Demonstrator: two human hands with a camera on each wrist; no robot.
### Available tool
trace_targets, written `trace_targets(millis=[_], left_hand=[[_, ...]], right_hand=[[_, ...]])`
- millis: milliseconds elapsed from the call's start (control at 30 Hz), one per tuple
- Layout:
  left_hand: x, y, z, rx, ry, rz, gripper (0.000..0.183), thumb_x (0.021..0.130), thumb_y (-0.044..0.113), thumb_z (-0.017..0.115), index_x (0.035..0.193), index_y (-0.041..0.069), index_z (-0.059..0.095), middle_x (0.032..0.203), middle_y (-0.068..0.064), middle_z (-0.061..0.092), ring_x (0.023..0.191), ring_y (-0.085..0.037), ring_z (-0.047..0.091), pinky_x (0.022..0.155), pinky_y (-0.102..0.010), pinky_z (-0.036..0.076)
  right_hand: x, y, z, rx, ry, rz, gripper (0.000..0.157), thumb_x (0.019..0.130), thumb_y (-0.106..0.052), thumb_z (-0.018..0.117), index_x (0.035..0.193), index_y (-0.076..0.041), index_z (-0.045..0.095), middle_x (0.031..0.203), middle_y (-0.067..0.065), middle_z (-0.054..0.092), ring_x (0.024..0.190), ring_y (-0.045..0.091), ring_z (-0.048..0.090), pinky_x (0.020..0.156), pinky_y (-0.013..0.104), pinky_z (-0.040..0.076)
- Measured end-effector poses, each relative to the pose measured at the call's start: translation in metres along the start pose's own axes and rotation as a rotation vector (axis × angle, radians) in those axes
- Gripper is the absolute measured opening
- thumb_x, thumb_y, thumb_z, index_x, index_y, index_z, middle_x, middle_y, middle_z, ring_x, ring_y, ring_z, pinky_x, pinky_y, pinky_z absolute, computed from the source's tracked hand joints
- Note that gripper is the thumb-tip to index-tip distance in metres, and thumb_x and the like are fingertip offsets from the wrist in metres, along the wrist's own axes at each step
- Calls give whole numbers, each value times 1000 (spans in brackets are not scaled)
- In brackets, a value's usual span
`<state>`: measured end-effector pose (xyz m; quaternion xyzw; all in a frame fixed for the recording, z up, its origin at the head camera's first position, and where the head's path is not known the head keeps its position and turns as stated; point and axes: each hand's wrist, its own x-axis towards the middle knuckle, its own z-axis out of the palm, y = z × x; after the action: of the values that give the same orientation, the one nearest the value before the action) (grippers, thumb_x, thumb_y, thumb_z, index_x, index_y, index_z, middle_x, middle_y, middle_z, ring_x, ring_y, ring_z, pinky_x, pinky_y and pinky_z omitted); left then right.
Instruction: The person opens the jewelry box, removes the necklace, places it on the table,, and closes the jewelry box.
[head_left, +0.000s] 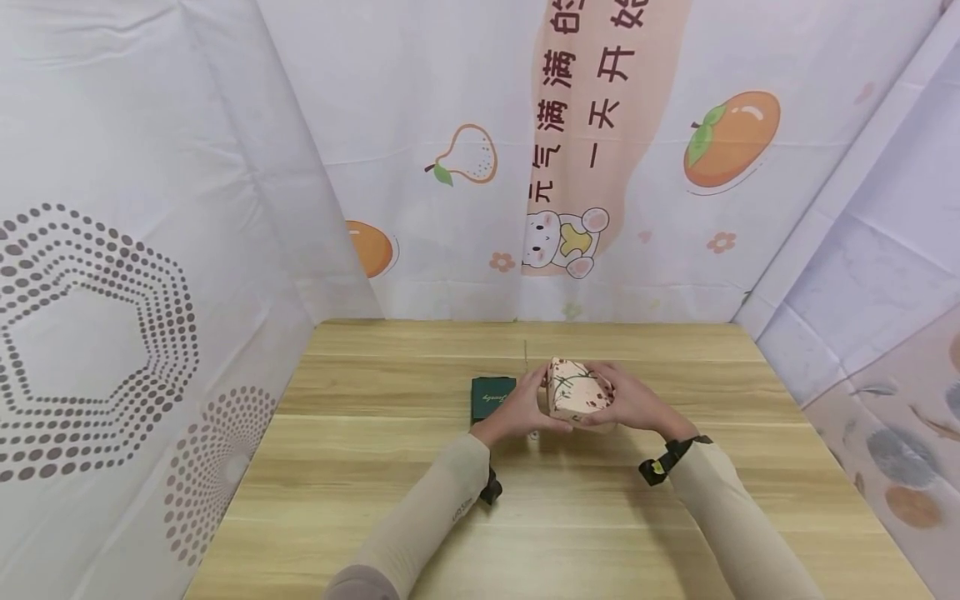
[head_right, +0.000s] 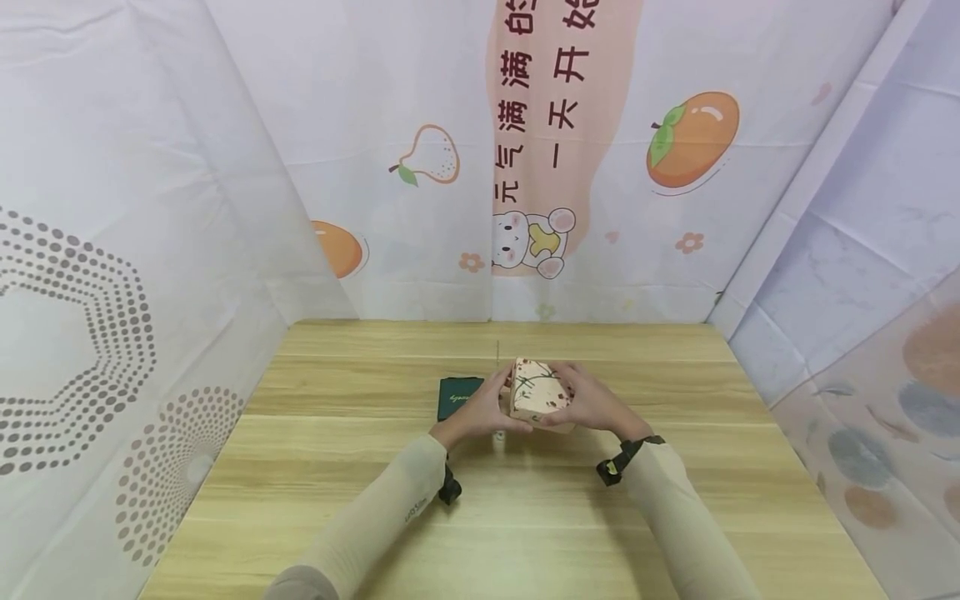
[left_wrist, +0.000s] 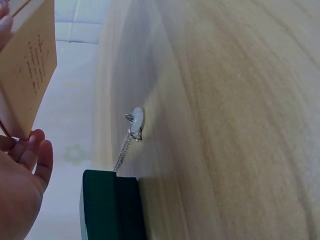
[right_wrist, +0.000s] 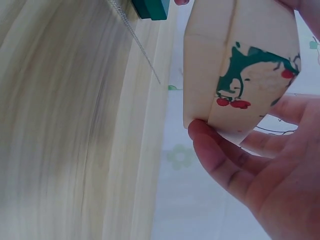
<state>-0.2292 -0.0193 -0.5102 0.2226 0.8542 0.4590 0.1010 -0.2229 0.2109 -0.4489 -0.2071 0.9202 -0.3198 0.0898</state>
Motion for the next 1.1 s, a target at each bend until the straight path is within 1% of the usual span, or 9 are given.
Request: trace_targets(millis=[100, 167, 367, 433, 633, 733, 867, 1000, 1100], left_hand=[[1, 0, -1, 6, 10, -11, 117, 71, 48, 85, 158, 27, 10, 145, -6, 36, 129, -20, 42, 105, -50, 41], [1, 1, -1, 10, 19, -19, 116, 71, 47, 85, 158, 25, 11, 146, -7, 36, 127, -20, 43, 105, -49, 41], [2, 3, -2, -21, 64, -12, 111, 67, 46, 88, 154, 22, 24, 144, -4, 40, 125, -19, 45, 102, -45, 43], [2, 4, -3, -25, 73, -3, 109, 66, 46, 88, 152, 22, 26, 142, -2, 42, 124, -18, 45, 101, -44, 44], [2, 4, -2, -2, 76, 6, 108, 67, 45, 88, 152, 22, 26, 142, -1, 42, 124, -18, 45, 100, -43, 44], [1, 3, -2, 39, 75, 0, 107, 66, 51, 87, 150, 21, 28, 142, -2, 42, 126, -19, 45, 101, -44, 44], [-1, 1, -2, 77, 74, -18, 106, 64, 54, 86, 148, 20, 31, 141, -4, 43, 128, -22, 45, 101, -45, 45], [-2, -2, 0, 63, 85, -22, 104, 64, 52, 88, 146, 20, 33, 138, -4, 44, 126, -22, 47, 99, -46, 47], [-2, -3, 0, 57, 91, -20, 104, 64, 49, 88, 147, 20, 33, 140, -4, 44, 128, -21, 46, 102, -47, 45]], right_hand=[[1, -2, 0, -10, -5, -6, 99, 68, -44, 84, 148, -10, 38, 146, 26, 38, 120, 42, 51, 89, 53, 48], [2, -3, -1, -21, -5, -20, 99, 68, -44, 85, 148, -9, 38, 145, 26, 38, 120, 42, 51, 90, 54, 48], [5, -6, -7, -49, -4, -57, 102, 67, -42, 86, 148, -2, 37, 144, 28, 37, 121, 44, 50, 92, 55, 48], [5, -7, -10, -56, -3, -64, 103, 67, -42, 86, 148, -2, 37, 145, 29, 36, 122, 45, 49, 93, 57, 47], [5, -9, -13, -72, -16, -61, 105, 66, -47, 86, 149, -6, 36, 148, 26, 33, 125, 46, 47, 94, 58, 46], [4, -10, -15, -69, -12, -62, 104, 67, -46, 86, 149, -5, 36, 148, 26, 34, 124, 45, 48, 93, 56, 47], [4, -12, -20, -65, 16, -68, 102, 68, -41, 86, 148, -2, 36, 147, 27, 36, 122, 44, 49, 93, 57, 46], [4, -12, -24, -58, 38, -61, 100, 68, -41, 86, 147, -4, 38, 146, 27, 37, 123, 44, 48, 95, 59, 44], [4, -10, -25, -43, 40, -55, 99, 69, -41, 86, 148, -5, 38, 146, 26, 37, 124, 44, 47, 96, 60, 43]])
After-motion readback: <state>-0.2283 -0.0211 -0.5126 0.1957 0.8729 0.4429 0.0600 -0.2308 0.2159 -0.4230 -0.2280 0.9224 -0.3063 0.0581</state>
